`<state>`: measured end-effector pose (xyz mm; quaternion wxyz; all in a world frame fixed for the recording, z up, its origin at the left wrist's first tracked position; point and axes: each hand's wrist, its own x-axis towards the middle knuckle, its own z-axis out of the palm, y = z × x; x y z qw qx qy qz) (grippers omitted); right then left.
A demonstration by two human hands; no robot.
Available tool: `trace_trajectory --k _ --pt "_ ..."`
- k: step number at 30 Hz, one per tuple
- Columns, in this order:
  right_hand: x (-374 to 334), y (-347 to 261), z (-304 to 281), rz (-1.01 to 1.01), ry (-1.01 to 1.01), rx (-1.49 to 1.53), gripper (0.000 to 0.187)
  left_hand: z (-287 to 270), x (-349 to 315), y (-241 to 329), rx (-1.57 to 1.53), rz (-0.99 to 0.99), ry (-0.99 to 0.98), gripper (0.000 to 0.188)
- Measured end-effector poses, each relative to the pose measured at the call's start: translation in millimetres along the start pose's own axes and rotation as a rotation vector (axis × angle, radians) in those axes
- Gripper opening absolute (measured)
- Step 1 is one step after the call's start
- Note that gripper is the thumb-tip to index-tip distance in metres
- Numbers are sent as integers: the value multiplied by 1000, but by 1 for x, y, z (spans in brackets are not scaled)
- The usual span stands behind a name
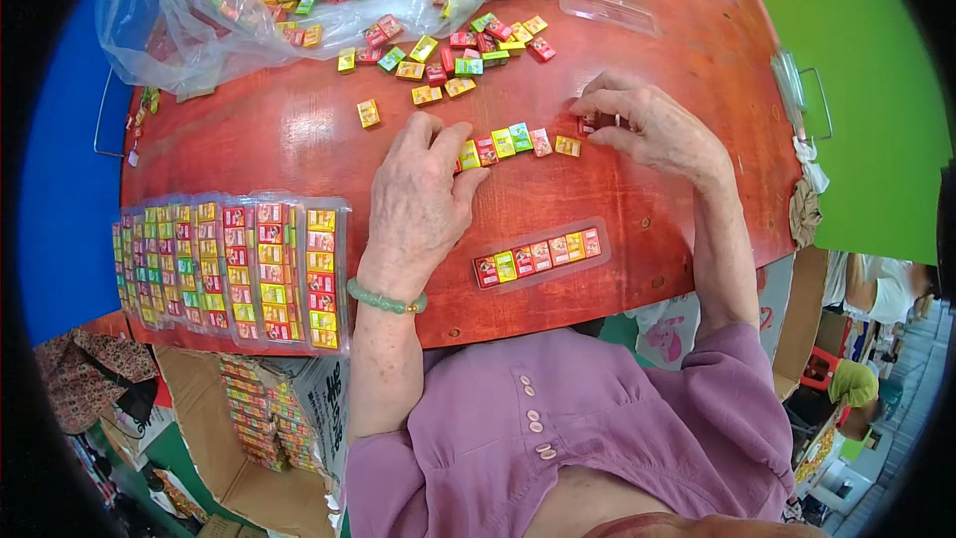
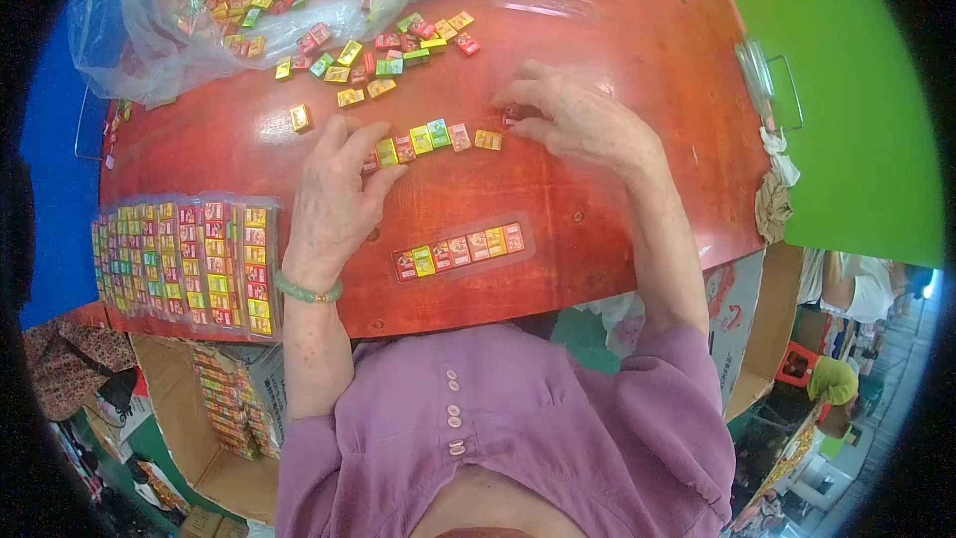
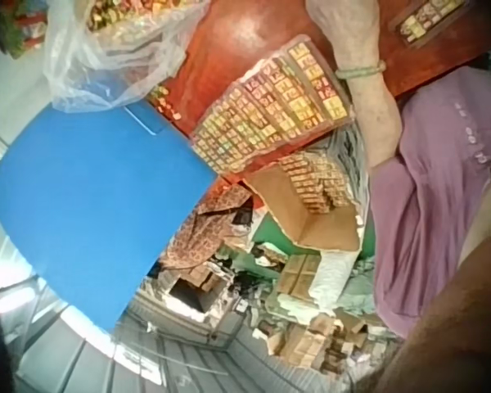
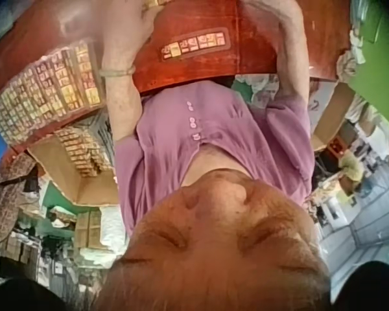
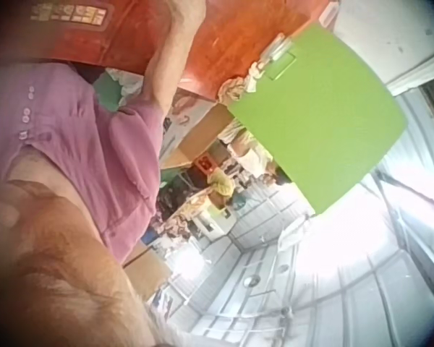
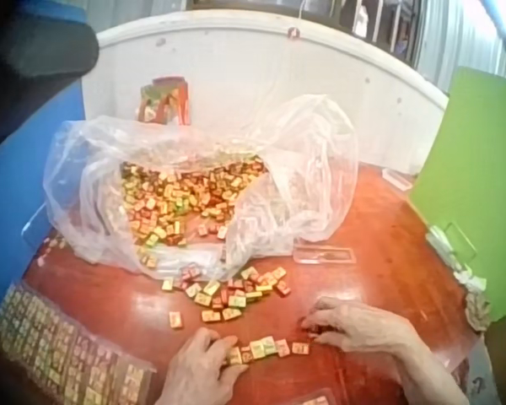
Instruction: Sort small colorful toy components and place them into plastic containers.
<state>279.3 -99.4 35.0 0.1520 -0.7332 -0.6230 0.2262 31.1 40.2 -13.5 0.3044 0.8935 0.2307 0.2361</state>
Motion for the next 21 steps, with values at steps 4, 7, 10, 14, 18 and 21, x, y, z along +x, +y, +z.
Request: trace_trajectory --k 4,7,10,14,18,21 --pt "1 -8 -4 34 -102 83 39 2 1 -1 17 10 5 39" --pt "0 -9 -3 -14 -120 100 41 -1 1 1 7 -16 -9 39" --pt "-1 0 4 -84 -99 86 40 -2 3 1 41 35 5 39" --pt "-4 -7 6 -63 -101 106 31 -2 3 1 18 -3 -13 40" --pt "-8 -13 8 -28 -28 67 27 -2 3 2 27 -2 -31 36" --pt "-8 -10 16 -3 94 23 29 -1 4 3 36 1 -26 34"
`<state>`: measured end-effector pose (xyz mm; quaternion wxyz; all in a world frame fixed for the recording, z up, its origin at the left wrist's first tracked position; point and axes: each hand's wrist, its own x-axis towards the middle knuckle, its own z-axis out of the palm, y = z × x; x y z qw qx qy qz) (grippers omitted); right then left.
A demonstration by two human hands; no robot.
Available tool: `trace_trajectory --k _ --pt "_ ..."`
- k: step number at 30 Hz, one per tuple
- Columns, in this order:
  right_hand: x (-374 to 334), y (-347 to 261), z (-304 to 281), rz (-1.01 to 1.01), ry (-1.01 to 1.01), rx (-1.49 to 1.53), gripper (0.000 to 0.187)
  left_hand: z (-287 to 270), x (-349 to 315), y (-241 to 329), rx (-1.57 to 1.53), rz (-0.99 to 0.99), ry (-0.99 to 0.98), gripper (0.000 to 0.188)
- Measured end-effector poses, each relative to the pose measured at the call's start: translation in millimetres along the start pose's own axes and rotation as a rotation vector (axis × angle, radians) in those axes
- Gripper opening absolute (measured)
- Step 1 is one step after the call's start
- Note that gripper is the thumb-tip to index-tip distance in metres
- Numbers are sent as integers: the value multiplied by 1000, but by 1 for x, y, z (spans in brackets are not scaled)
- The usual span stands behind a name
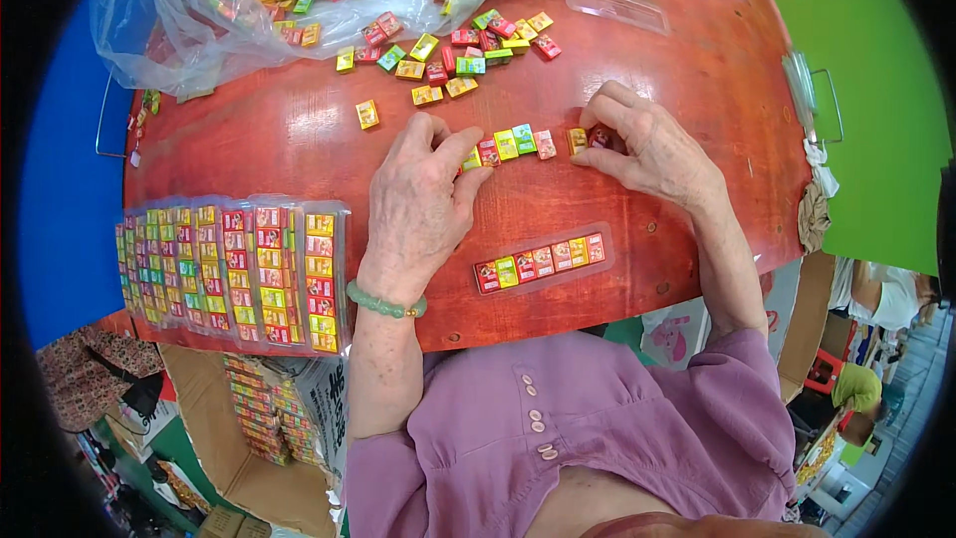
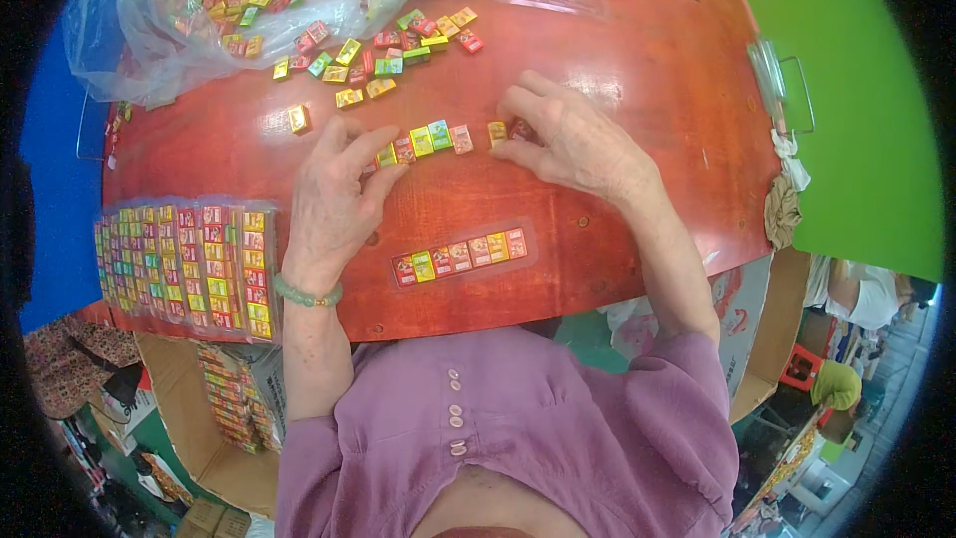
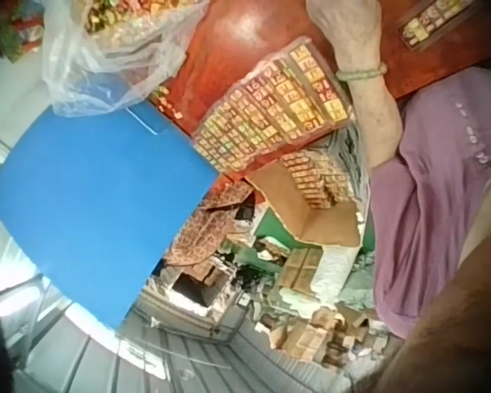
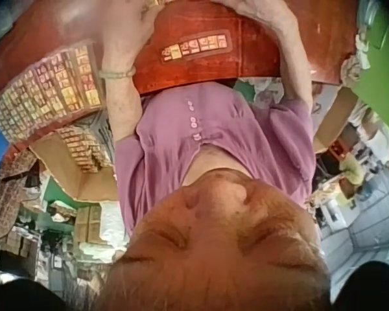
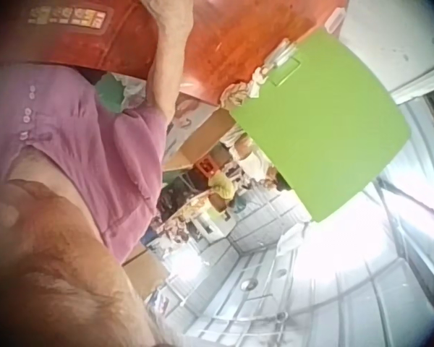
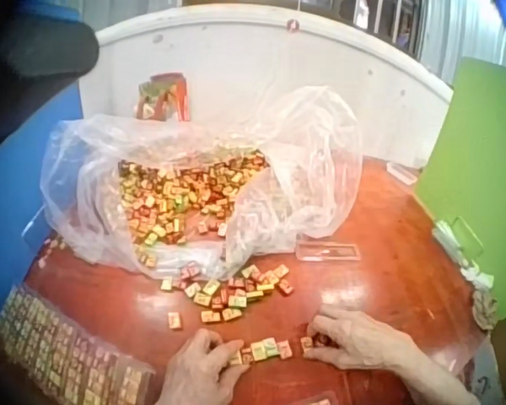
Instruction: Sort small colorful toy components and place them into plastic containers.
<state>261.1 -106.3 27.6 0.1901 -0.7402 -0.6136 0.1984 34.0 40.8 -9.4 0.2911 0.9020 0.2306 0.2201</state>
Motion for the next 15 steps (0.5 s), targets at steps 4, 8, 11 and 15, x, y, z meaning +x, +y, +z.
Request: trace_trajectory --k 4,8,11,15 --pt "5 -12 7 -10 14 -44 32 4 -2 -2 -78 -53 -6 31" --pt "5 -18 6 -1 11 9 36 5 -1 -3 -43 -17 10 38" --pt "6 -10 7 -57 -24 2 39 3 0 1 14 22 32 42" --pt "9 -13 9 -63 -56 16 40 4 0 5 56 4 9 40"
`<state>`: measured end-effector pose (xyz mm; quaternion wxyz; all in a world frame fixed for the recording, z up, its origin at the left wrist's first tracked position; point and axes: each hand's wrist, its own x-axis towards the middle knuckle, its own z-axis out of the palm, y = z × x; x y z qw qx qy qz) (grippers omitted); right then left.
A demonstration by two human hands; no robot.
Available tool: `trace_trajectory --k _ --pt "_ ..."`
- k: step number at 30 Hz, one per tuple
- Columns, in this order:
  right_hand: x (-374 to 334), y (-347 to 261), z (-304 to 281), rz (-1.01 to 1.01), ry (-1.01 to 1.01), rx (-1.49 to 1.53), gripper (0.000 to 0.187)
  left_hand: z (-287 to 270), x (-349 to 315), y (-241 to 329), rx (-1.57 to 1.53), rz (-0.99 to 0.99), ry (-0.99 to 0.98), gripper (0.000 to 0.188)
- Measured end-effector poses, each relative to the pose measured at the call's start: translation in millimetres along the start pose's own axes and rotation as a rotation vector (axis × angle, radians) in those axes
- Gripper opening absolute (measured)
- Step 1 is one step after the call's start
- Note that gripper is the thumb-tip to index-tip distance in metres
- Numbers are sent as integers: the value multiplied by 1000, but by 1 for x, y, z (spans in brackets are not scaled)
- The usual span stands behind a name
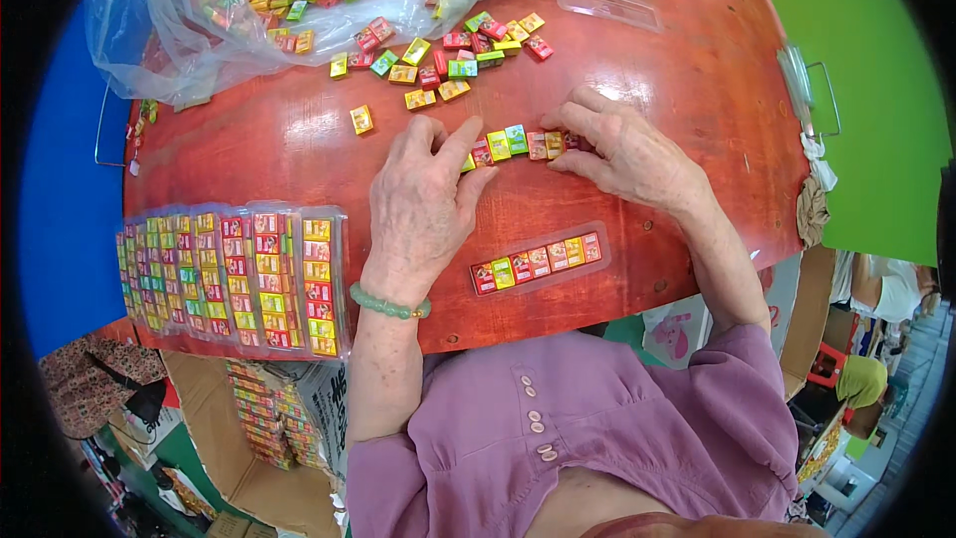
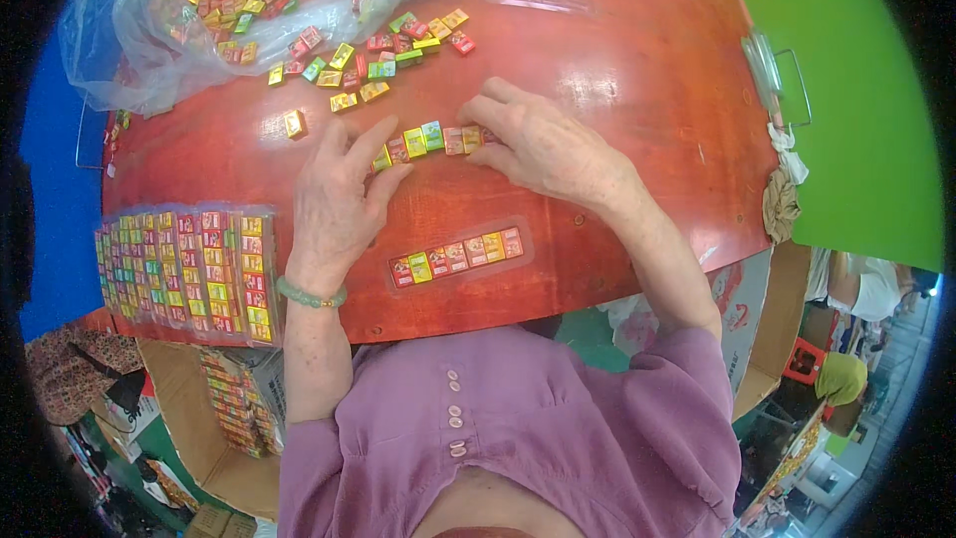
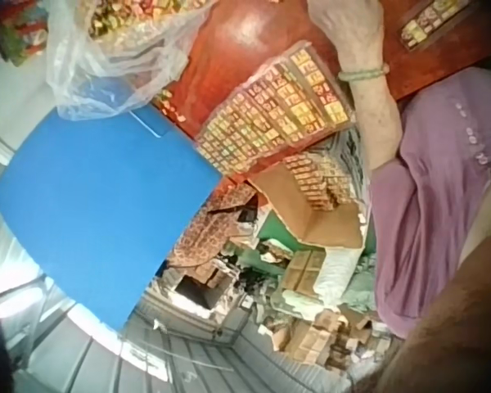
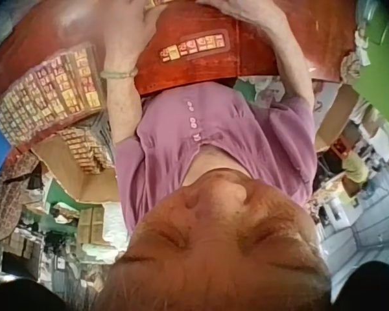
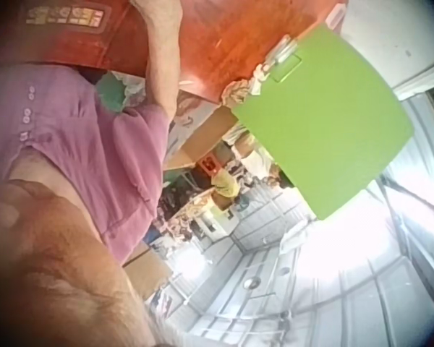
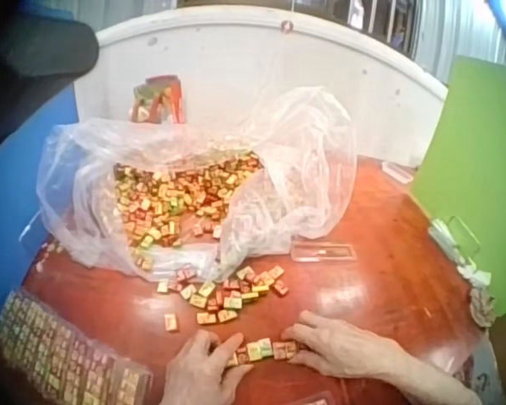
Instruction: Sort small colorful toy components and place them into plastic containers.
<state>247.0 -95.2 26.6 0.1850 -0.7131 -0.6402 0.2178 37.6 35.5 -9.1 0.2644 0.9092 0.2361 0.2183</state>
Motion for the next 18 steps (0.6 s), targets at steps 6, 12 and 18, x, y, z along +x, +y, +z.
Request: trace_trajectory --k 6,12,18 --pt "2 -12 5 53 65 32 36 5 0 0 63 30 13 34" --pt "6 -5 25 -112 188 -61 37 3 1 1 61 44 11 32" --pt "2 0 30 -99 291 -114 32 3 6 7 97 97 5 31"
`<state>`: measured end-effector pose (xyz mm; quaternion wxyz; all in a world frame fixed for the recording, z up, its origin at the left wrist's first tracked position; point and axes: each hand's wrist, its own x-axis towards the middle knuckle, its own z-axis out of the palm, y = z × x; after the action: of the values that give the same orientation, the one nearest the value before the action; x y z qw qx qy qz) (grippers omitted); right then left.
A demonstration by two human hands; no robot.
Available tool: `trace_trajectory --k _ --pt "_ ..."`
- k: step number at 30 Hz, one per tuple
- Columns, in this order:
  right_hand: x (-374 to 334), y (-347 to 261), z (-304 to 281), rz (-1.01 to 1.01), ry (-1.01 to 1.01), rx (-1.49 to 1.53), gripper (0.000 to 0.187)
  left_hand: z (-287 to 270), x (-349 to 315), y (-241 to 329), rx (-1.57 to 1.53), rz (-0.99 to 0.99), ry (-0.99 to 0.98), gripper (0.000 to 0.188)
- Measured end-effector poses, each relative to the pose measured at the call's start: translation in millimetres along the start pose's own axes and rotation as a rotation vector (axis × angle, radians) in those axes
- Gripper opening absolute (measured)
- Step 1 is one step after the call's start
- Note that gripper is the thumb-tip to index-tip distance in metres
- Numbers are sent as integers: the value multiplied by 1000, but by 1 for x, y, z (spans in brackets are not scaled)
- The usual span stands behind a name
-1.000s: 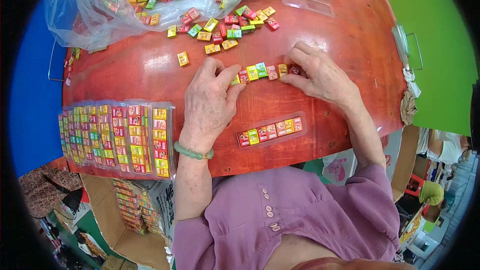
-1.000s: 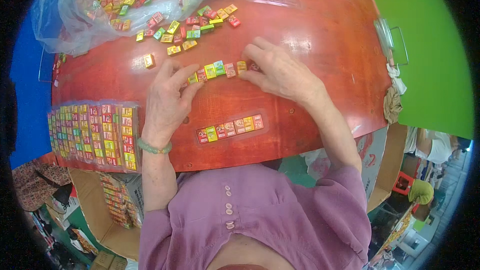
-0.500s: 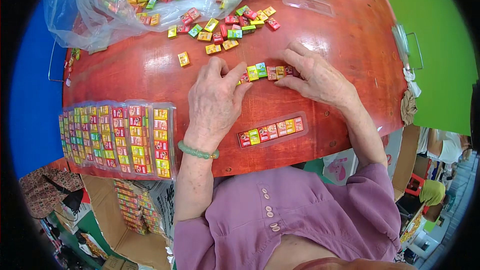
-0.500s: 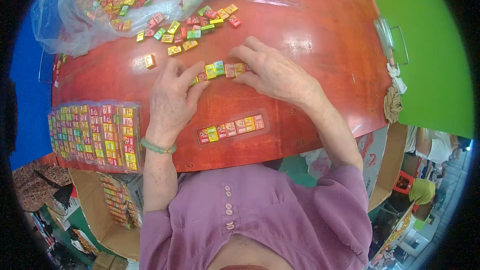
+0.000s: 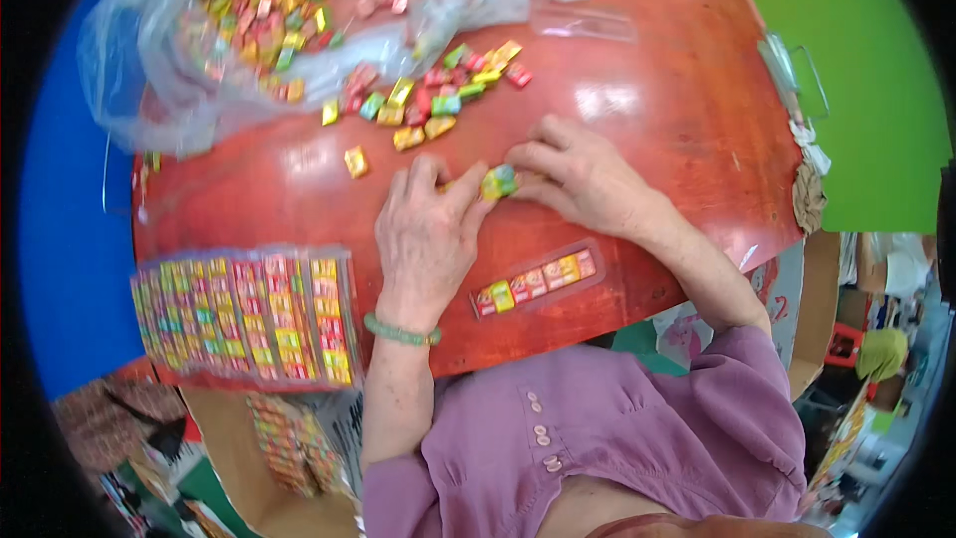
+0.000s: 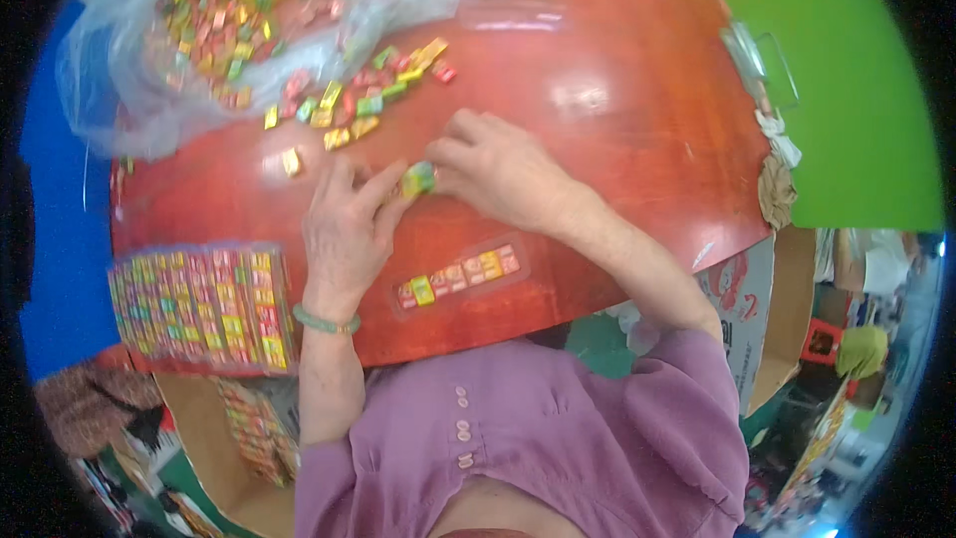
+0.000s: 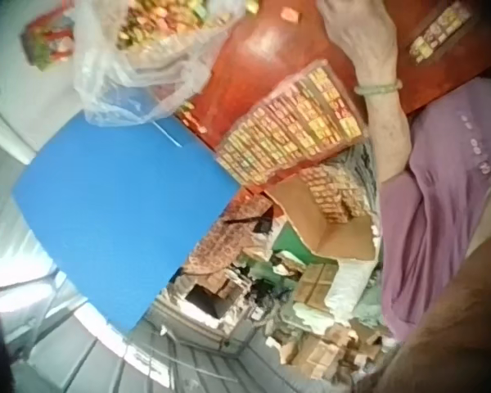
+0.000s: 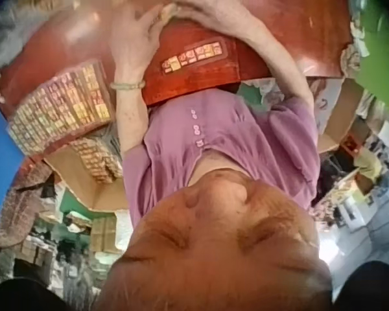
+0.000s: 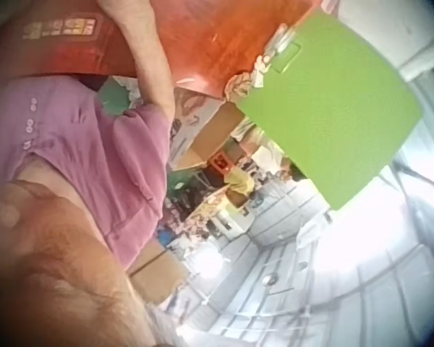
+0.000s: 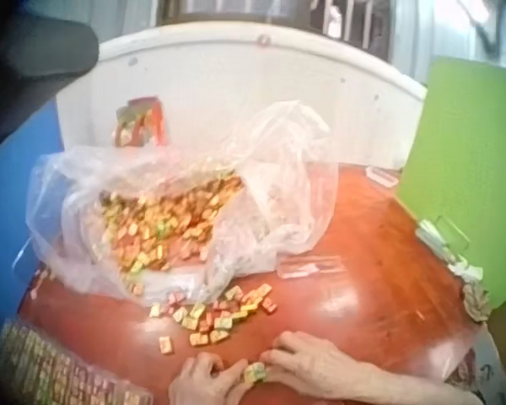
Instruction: Sort small colorful toy components and place them into plastic containers.
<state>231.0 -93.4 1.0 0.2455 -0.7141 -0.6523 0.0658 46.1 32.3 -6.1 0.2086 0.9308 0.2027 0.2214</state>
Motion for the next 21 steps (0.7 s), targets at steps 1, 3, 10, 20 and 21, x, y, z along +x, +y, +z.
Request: trace_trajectory --k 1,3,10,20,21 --pt "-1 0 6 -28 14 -13 31 1 -1 -1 -4 44 7 31" --pt "-3 0 11 -35 59 -62 29 3 -7 -3 -3 -4 -13 30" --pt "-17 -5 18 -3 94 -68 28 5 -8 3 66 58 -4 30" --pt "-10 67 -49 48 295 -96 27 24 101 41 70 282 26 21" --pt "2 71 -58 87 264 -88 28 25 116 36 96 298 48 20"
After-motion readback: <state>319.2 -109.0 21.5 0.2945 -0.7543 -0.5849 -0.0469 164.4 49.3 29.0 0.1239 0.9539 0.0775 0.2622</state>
